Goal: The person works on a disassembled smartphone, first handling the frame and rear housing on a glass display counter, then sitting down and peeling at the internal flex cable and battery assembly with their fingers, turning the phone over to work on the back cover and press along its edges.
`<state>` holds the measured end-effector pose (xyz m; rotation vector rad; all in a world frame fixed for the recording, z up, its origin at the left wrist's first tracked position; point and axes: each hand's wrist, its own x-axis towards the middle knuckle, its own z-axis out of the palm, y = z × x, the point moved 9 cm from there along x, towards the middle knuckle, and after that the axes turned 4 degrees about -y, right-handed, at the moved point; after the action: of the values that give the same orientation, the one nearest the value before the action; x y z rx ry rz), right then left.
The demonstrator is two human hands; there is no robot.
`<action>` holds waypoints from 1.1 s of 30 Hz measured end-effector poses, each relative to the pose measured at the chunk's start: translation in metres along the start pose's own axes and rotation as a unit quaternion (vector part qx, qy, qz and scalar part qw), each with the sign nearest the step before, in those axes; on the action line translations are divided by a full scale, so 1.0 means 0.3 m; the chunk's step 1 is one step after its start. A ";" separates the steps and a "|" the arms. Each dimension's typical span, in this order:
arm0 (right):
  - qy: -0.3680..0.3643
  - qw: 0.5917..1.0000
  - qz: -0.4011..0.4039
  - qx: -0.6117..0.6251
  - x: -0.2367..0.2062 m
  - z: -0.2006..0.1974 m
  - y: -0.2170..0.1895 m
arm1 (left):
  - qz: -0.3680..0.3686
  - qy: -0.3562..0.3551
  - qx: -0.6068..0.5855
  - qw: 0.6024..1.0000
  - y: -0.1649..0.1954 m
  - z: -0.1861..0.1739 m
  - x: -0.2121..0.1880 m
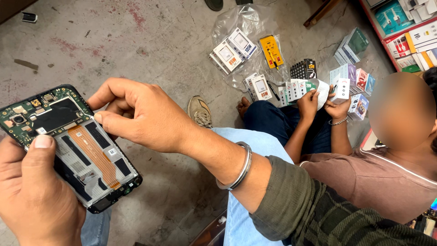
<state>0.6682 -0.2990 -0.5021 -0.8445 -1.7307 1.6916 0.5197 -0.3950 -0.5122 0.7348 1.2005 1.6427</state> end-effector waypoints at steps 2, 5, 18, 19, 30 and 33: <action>0.001 1.000 0.001 -0.006 0.000 -0.003 0.002 | -0.004 0.001 -0.007 1.000 -0.001 -0.001 -0.001; 0.001 1.000 0.006 -0.014 0.002 -0.011 0.003 | -0.012 0.003 -0.017 1.000 -0.003 -0.002 -0.001; 0.003 0.998 0.029 0.052 0.003 -0.009 0.008 | -0.035 0.007 -0.010 0.999 0.013 0.023 0.016; 0.000 0.998 0.031 0.054 0.003 -0.010 0.009 | -0.040 0.004 -0.014 0.999 0.011 0.034 0.019; 0.000 0.998 0.010 0.064 0.017 0.022 -0.005 | -0.044 -0.014 0.012 0.999 -0.005 0.009 0.014; -0.017 0.991 0.007 0.132 0.026 0.042 0.003 | -0.043 -0.028 0.010 0.999 -0.013 -0.006 0.010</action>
<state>0.6536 -0.3009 -0.5038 -0.7117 -1.4810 1.9031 0.5183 -0.3927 -0.5166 0.7275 1.1945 1.5325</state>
